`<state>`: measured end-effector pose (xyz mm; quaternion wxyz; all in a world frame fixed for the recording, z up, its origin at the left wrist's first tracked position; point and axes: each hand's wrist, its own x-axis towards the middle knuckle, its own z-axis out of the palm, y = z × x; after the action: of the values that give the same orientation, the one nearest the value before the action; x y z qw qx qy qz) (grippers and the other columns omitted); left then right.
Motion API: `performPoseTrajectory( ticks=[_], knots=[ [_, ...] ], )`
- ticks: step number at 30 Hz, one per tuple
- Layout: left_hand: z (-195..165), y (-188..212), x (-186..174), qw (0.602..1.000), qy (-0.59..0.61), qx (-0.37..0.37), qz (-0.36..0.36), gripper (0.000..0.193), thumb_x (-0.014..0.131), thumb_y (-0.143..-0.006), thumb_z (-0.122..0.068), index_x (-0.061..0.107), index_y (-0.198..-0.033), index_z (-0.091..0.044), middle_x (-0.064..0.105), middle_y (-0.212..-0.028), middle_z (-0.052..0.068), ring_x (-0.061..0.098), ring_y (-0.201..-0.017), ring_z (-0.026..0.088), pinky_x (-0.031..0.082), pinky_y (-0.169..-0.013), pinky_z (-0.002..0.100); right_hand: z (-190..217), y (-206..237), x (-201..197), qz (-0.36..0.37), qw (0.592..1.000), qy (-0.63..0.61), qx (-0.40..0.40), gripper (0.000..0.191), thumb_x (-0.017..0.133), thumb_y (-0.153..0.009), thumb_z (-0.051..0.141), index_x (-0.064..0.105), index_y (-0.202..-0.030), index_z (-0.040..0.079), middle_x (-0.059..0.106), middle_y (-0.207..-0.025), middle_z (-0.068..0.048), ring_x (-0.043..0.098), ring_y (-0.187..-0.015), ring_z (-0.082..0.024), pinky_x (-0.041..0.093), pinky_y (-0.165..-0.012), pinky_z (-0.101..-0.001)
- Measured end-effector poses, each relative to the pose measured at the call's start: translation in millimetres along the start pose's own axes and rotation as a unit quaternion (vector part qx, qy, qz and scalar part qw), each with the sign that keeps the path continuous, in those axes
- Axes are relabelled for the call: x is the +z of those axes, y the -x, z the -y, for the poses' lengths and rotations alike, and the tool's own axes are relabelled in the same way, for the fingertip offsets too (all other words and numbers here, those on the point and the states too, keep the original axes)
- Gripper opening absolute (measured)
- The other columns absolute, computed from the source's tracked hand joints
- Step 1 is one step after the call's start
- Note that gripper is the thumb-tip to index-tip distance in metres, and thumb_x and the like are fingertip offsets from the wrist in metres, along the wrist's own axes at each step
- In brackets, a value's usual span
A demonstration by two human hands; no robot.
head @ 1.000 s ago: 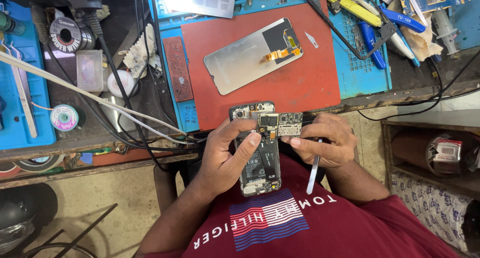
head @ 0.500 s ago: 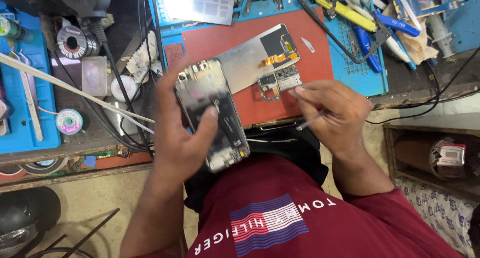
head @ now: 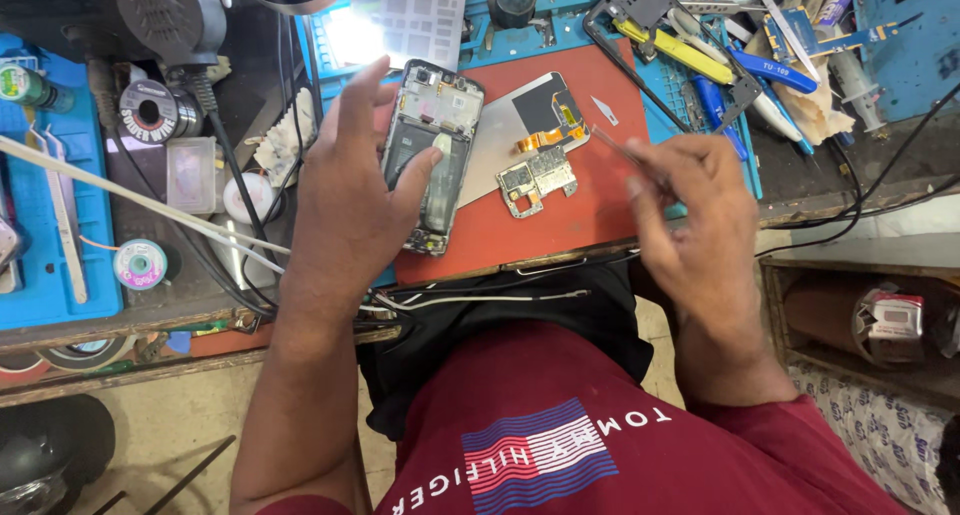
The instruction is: The person disassembles a smartphone by removing the back cover and then uses a metal spudger to pry and lift the motherboard from the chassis. The motherboard is removed and placed on the workbench next to the phone body.
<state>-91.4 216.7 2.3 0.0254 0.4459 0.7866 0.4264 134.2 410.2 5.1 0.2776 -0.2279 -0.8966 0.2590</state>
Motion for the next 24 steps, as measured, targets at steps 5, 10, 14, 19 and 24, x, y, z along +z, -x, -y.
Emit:
performPoseTrajectory(
  ticks=[5,10,14,19,24],
  knots=[
    [-5.1,3.4,-1.2,0.992,-0.121,-0.03,0.007,0.057,0.083,-0.09,-0.021,0.055,-0.138,-0.005,0.066,-0.127,0.017,0.068,-0.106,0.039,0.055,-0.084,0.048,-12.1,-7.2,12.2,-0.044,0.998,0.039,-0.014,0.02,0.077,-0.103,0.003,0.072,-0.122,0.006,0.067,-0.111,-0.011,0.069,-0.098,-0.022,0.056,-0.087,-0.0349],
    [-69.1,3.0,-42.0,0.983,-0.149,0.05,-0.093,0.032,0.076,-0.105,-0.016,0.06,-0.132,-0.011,0.07,-0.126,0.01,0.068,-0.11,0.03,0.055,-0.092,0.041,-7.6,-11.6,21.1,-0.027,0.993,0.106,-0.052,0.024,0.081,-0.097,0.006,0.074,-0.119,0.006,0.069,-0.106,-0.01,0.064,-0.097,-0.028,0.051,-0.086,-0.0402],
    [-91.6,47.3,-64.4,0.95,-0.225,-0.165,0.139,0.028,0.052,-0.112,-0.029,0.057,-0.135,-0.013,0.074,-0.101,0.013,0.075,-0.092,0.027,0.057,-0.079,0.04,-4.9,-0.7,21.7,-0.062,0.994,0.086,-0.041,0.016,0.08,-0.099,0.002,0.074,-0.114,0.007,0.069,-0.1,-0.009,0.065,-0.09,-0.023,0.052,-0.08,-0.0337],
    [-61.3,77.6,-51.7,0.631,-0.381,-0.457,0.498,0.045,0.042,-0.097,-0.045,0.064,-0.126,-0.019,0.075,-0.076,0.011,0.077,-0.074,0.025,0.058,-0.068,0.04,-5.1,29.8,32.6,-0.054,0.995,-0.07,-0.053,0.019,0.082,-0.097,-0.002,0.075,-0.112,0.006,0.07,-0.096,-0.008,0.066,-0.077,-0.013,0.049,-0.063,-0.0236],
    [-74.7,131.1,-82.6,0.647,-0.445,-0.443,0.432,0.017,0.071,-0.078,-0.025,0.084,-0.085,-0.017,0.072,-0.077,0.007,0.075,-0.08,0.025,0.058,-0.065,0.042,-0.4,61.6,44.8,-0.006,0.991,-0.098,-0.096,0.02,0.086,-0.088,-0.003,0.076,-0.104,0.004,0.069,-0.09,-0.008,0.061,-0.071,-0.012,0.044,-0.056,-0.0225]
  ],
)
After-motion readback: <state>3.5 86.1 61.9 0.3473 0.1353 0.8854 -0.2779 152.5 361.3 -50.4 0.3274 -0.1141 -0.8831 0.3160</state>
